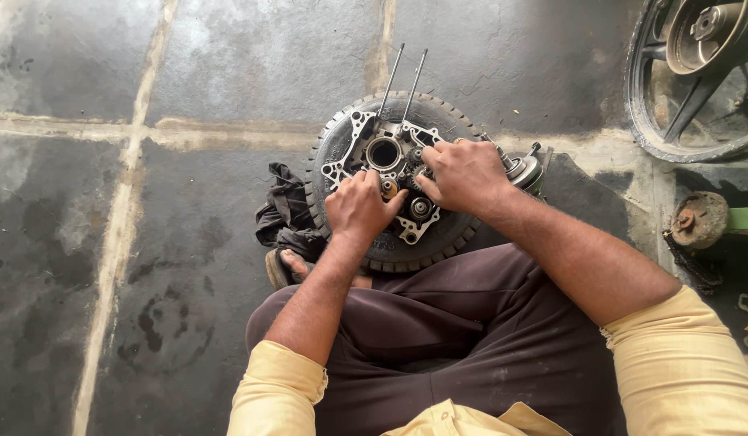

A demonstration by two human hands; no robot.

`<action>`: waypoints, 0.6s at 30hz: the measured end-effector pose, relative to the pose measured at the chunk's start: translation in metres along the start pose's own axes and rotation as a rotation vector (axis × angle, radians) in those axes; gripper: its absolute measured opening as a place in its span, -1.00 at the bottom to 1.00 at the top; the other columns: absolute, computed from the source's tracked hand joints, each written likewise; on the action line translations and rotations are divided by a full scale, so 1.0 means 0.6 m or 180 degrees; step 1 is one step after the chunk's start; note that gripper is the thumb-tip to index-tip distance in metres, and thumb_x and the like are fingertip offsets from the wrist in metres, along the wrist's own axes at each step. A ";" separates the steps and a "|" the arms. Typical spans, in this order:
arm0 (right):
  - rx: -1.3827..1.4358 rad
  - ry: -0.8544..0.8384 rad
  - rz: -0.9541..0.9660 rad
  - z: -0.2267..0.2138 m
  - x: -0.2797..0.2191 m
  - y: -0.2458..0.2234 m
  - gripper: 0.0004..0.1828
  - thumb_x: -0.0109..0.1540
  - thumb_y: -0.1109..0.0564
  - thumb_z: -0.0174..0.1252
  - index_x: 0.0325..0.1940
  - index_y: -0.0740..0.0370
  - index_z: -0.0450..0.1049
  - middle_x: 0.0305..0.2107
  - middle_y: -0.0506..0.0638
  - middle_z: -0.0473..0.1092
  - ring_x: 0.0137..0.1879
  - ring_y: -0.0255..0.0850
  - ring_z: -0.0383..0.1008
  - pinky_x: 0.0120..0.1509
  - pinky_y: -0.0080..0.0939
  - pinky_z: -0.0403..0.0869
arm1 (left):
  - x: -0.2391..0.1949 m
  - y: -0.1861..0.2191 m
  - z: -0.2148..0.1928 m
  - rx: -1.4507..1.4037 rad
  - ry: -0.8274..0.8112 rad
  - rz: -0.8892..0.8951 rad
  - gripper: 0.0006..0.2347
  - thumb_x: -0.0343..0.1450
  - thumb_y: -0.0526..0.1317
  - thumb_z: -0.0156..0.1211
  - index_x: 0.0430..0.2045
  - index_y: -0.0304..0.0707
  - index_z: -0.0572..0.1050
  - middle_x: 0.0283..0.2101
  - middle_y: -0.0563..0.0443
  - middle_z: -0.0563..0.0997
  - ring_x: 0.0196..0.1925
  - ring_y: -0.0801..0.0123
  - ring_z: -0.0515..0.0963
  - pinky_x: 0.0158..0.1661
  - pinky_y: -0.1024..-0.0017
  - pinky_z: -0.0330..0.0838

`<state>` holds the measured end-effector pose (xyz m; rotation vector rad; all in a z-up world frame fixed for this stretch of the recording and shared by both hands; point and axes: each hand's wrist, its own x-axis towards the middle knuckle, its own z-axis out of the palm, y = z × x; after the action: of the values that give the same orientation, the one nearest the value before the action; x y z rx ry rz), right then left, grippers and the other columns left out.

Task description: The person sits on the workshop floor with a motorcycle wheel hub and clutch/gear assembly resting on their lap. They fit gears, bearings and clutch components into the hub housing by hand, pressing and seating the parts and repositioning the assembly as they work.

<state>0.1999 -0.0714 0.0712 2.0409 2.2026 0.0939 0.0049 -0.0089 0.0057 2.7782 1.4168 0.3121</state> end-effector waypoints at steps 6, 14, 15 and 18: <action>0.0005 0.0254 -0.0206 0.014 -0.001 -0.002 -0.54 0.40 -0.31 0.00 -0.24 0.05 0.55 -0.48 -0.12 0.48 -0.39 -0.29 0.55 -0.39 -0.22 0.55 | 0.004 0.005 0.040 0.0046 -0.0087 -0.0056 -0.55 0.32 0.28 0.35 -0.56 -0.13 0.52 -0.51 0.05 0.61 -0.52 0.42 0.61 -0.59 0.40 0.50; -0.0041 0.0149 -0.0164 0.027 0.003 -0.001 -0.50 0.40 -0.36 -0.02 -0.22 0.03 0.54 -0.48 -0.13 0.48 -0.37 -0.30 0.56 -0.37 -0.23 0.54 | 0.008 -0.004 0.062 -0.0189 -0.0026 0.0063 -0.57 0.32 0.21 0.40 -0.53 -0.21 0.51 -0.48 -0.02 0.62 -0.48 0.37 0.60 -0.48 0.38 0.56; -0.0149 0.0349 -0.0247 0.031 0.002 -0.001 -0.52 0.37 -0.36 -0.01 -0.21 0.04 0.53 -0.46 -0.15 0.48 -0.36 -0.30 0.56 -0.39 -0.24 0.54 | 0.010 -0.006 0.066 -0.0230 -0.0061 0.0110 -0.58 0.32 0.19 0.42 -0.52 -0.21 0.51 -0.46 -0.02 0.62 -0.46 0.37 0.60 -0.44 0.39 0.57; -0.0079 0.0673 -0.0321 0.042 -0.002 0.004 -0.55 0.33 -0.35 0.01 -0.22 0.01 0.52 -0.44 -0.17 0.49 -0.32 -0.29 0.57 -0.33 -0.23 0.54 | 0.012 -0.001 0.041 -0.0233 -0.0150 0.0144 -0.58 0.31 0.18 0.44 -0.50 -0.23 0.52 -0.45 -0.02 0.62 -0.40 0.34 0.60 -0.37 0.36 0.58</action>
<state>0.2058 -0.0737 0.0467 1.9844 2.4092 0.3391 0.0131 -0.0007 -0.0173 2.7434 1.3068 0.2907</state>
